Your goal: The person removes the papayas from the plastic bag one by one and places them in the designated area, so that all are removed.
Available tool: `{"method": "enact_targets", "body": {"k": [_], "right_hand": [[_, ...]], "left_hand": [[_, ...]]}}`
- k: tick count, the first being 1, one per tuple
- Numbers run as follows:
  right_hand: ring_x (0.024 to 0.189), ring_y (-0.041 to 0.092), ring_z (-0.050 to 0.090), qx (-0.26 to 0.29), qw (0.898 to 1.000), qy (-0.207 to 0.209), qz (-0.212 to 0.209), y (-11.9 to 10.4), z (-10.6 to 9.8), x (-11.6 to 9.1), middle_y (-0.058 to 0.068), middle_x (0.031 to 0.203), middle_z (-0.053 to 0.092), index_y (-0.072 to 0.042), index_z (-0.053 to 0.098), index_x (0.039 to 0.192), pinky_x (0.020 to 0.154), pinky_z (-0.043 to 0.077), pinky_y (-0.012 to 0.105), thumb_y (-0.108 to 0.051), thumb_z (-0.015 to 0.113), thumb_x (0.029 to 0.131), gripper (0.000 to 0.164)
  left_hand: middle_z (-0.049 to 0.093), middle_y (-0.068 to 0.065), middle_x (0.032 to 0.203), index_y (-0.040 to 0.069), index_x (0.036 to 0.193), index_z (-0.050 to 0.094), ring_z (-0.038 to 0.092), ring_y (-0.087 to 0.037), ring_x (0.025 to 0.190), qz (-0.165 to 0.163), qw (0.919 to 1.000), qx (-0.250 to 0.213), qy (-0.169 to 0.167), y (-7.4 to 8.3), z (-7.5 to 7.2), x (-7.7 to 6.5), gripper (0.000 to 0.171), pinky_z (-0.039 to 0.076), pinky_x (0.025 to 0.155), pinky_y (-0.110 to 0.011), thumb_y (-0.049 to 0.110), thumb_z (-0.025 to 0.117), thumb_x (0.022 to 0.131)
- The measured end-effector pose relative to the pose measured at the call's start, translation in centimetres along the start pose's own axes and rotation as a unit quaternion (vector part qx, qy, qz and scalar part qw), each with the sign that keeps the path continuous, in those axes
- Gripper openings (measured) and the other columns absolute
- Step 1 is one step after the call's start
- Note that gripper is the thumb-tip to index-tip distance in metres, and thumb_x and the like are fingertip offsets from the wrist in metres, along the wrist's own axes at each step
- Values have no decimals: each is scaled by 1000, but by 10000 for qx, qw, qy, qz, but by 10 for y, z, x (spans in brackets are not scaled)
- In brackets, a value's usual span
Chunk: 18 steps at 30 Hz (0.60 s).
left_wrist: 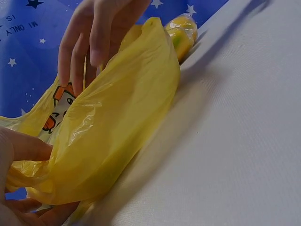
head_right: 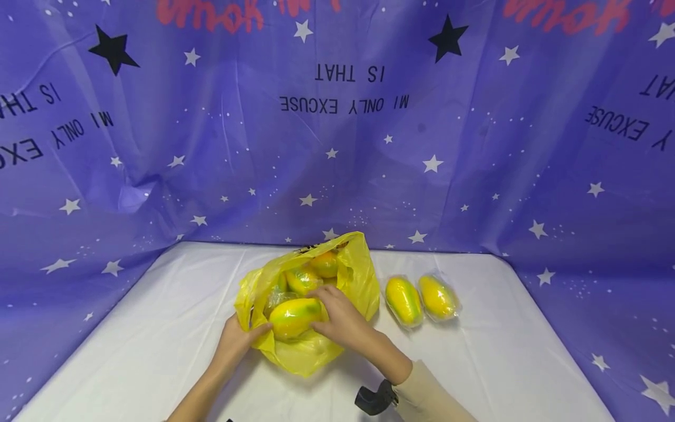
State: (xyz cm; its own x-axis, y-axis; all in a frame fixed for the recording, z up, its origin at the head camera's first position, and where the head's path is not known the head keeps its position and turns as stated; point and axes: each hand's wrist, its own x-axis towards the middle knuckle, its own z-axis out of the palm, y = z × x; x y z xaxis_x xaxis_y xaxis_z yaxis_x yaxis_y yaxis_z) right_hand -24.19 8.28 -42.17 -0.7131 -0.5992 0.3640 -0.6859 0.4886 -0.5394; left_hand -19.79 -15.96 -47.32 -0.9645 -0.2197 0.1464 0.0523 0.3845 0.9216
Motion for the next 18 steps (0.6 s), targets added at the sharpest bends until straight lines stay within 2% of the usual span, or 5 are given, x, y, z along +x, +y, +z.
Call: {"method": "enact_targets", "body": {"k": [4,10,18], "right_hand": [[122,27,49,-136,9998,-156,-5,7,10,9,14,132,51,-8,58,126,101,44,44,-11,81,76,55],[124,24,44,-236,9985,-477,-103,11,17,18,6,133,48,-13,57,129,103,42,43,-13,81,77,57],[126,25,42,-330,9966,-744,-126,10,23,21,5,132,50,-16,58,129,104,41,45,-14,82,75,59]], "left_hand": [[66,-18,104,-10,117,55,63,-30,94,-2,10000,-41,5,0,1,0,54,52,84,-40,12,79,74],[66,-19,106,-10,118,55,63,-31,96,3,10000,-49,-19,0,1,2,55,51,86,-41,12,79,74],[65,-18,107,-9,119,55,63,-30,97,-21,9998,-175,-39,1,0,0,55,51,86,-39,12,79,75]]}}
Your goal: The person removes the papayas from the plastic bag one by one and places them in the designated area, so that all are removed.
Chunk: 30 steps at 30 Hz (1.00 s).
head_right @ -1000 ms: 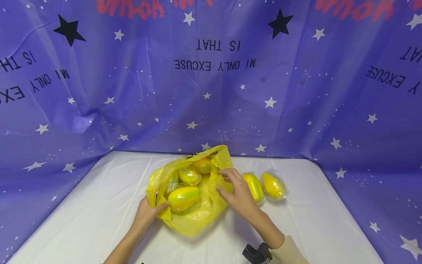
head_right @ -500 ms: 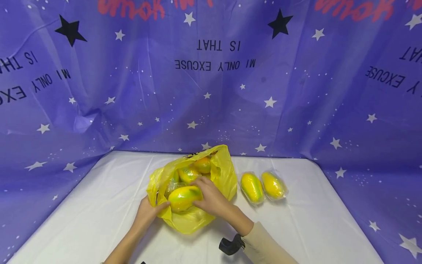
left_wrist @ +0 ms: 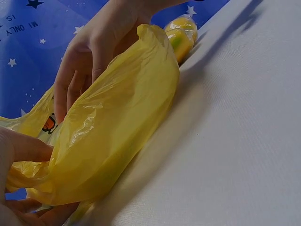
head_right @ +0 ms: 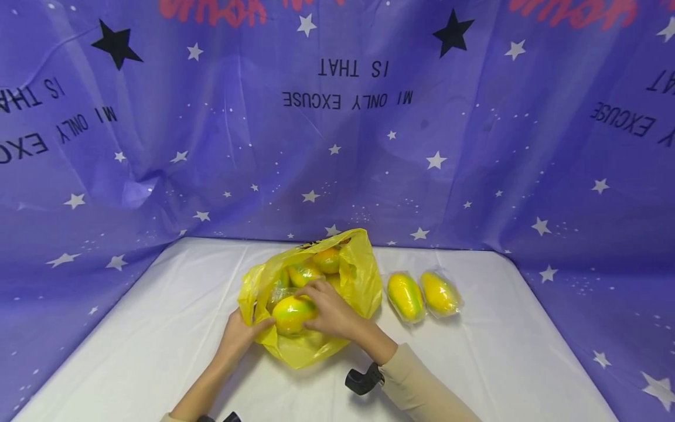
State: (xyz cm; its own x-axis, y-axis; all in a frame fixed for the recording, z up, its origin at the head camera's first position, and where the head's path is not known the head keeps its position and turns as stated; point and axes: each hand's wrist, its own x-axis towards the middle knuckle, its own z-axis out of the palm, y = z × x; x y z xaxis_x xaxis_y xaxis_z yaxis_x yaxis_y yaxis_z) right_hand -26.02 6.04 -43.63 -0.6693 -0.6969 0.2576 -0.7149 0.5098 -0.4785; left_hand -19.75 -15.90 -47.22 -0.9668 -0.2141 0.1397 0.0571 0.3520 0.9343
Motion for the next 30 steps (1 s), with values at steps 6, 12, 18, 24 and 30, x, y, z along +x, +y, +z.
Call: {"method": "enact_targets", "body": {"k": [6,12,18,24,30], "right_hand": [[130,32,40,15,10000,-50,49,1,3,-1,8,134,49,-15,57,129,104,40,50,-12,83,74,62],[130,32,41,22,9999,-101,70,3,6,-2,8,134,48,-15,54,131,104,40,47,-9,83,73,65],[126,25,45,-32,9999,-8,110,4,8,-2,4,132,52,-15,54,128,106,39,40,-3,81,73,62],[122,24,49,-96,9999,95,-4,4,8,-1,5,129,54,-13,56,126,105,41,40,-1,80,73,59],[120,25,51,-275,9995,108,-80,2,6,-1,6,128,56,-11,58,126,104,42,40,-3,81,74,58]], "left_hand": [[65,-18,107,-8,120,55,63,-30,97,-31,10000,-18,-21,1,1,0,55,51,87,-39,12,79,75],[65,-19,109,-9,121,54,62,-31,99,-16,10000,-9,-34,2,1,-1,56,50,88,-41,12,79,75],[66,-17,107,-8,120,55,62,-28,97,2,10000,7,-28,2,1,-1,54,51,85,-39,13,79,76],[66,-18,107,-9,119,55,63,-30,97,74,9999,72,27,2,0,0,54,51,87,-41,13,79,75],[66,-18,106,-9,119,55,63,-31,97,83,9999,65,36,1,0,1,54,50,87,-41,11,78,75]]}}
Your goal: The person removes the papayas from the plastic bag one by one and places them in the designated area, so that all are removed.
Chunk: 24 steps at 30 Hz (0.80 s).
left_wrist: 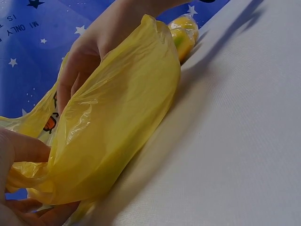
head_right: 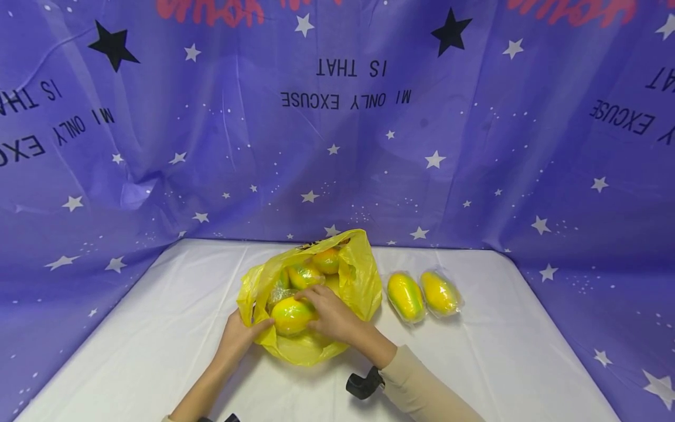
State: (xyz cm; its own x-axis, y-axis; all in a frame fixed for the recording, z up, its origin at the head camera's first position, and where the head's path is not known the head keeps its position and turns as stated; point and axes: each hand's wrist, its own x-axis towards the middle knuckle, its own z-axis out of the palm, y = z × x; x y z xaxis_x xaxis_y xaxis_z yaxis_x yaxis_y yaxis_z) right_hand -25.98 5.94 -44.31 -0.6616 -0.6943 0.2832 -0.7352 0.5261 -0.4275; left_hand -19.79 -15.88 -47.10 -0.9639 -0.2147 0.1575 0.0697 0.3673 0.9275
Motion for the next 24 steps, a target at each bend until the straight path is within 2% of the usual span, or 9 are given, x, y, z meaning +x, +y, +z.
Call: {"method": "enact_targets", "body": {"k": [10,16,24], "right_hand": [[116,25,53,-668,9972,326,120,-13,-9,-6,5,123,58,-15,62,124,96,49,40,-8,83,74,55],[115,23,54,-781,9937,541,595,-27,-19,-10,3,123,59,-17,63,124,89,53,39,-11,83,74,54],[109,26,58,-753,9872,899,1084,-38,-30,-21,4,120,62,-17,65,122,80,55,42,-19,85,72,54]], "left_hand": [[66,-15,101,-8,116,57,62,-25,91,-54,10000,55,34,-1,1,0,50,51,82,-38,12,78,75],[66,-16,101,-8,116,57,62,-27,91,-59,9999,83,43,-1,0,0,51,51,83,-39,13,79,76],[67,-15,107,-5,119,58,62,-28,98,90,9999,38,56,-2,0,2,49,50,88,-40,23,76,83]]}}
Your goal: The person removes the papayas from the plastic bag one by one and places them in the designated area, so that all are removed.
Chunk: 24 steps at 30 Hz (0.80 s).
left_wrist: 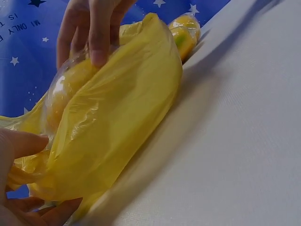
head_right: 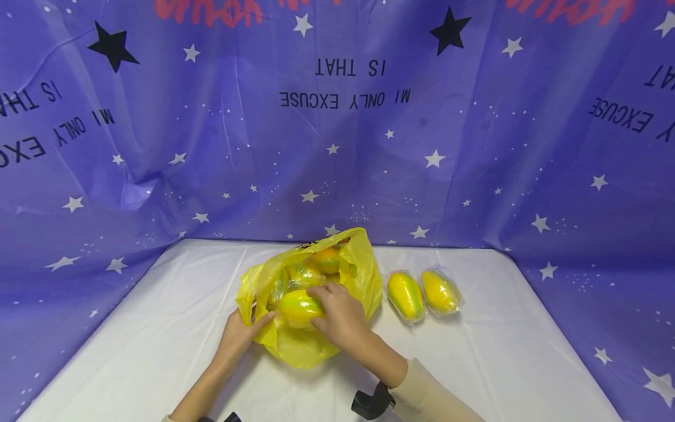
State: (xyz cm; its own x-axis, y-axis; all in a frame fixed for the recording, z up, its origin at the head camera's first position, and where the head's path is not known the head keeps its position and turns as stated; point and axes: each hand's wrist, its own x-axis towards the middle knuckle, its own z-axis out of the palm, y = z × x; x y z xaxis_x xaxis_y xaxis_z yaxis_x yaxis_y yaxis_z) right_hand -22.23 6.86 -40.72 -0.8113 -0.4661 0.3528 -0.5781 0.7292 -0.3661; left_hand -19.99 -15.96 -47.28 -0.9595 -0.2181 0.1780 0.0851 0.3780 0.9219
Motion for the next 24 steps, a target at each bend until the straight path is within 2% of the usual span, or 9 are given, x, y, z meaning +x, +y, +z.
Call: {"method": "enact_targets", "body": {"k": [4,9,16,24], "right_hand": [[107,28,59,116,9996,94,222,0,-7,-5,5,119,63,-16,66,120,79,55,44,-21,85,72,52],[108,26,60,238,9991,183,299,1,-14,-10,4,118,64,-18,66,122,81,54,43,-24,85,73,53],[103,20,62,432,9969,460,478,0,-27,-19,-1,117,64,-21,65,122,75,55,37,-28,86,72,55],[104,20,61,832,9917,771,599,9,-43,-26,-2,119,64,-20,66,122,83,54,38,-21,88,70,57]], "left_hand": [[65,-19,111,-7,122,56,62,-32,103,48,10000,-79,-21,-1,-1,0,50,49,92,-44,23,73,86],[65,-20,114,-8,123,55,61,-33,106,7,10000,-87,-33,0,-2,-1,51,48,93,-45,22,73,85],[66,-20,109,-9,119,57,62,-32,101,-25,10000,62,1,-1,-1,-1,50,50,89,-44,22,74,84],[67,-18,106,-9,116,59,62,-29,97,-34,9999,113,65,0,-1,0,48,50,86,-41,22,74,83]]}}
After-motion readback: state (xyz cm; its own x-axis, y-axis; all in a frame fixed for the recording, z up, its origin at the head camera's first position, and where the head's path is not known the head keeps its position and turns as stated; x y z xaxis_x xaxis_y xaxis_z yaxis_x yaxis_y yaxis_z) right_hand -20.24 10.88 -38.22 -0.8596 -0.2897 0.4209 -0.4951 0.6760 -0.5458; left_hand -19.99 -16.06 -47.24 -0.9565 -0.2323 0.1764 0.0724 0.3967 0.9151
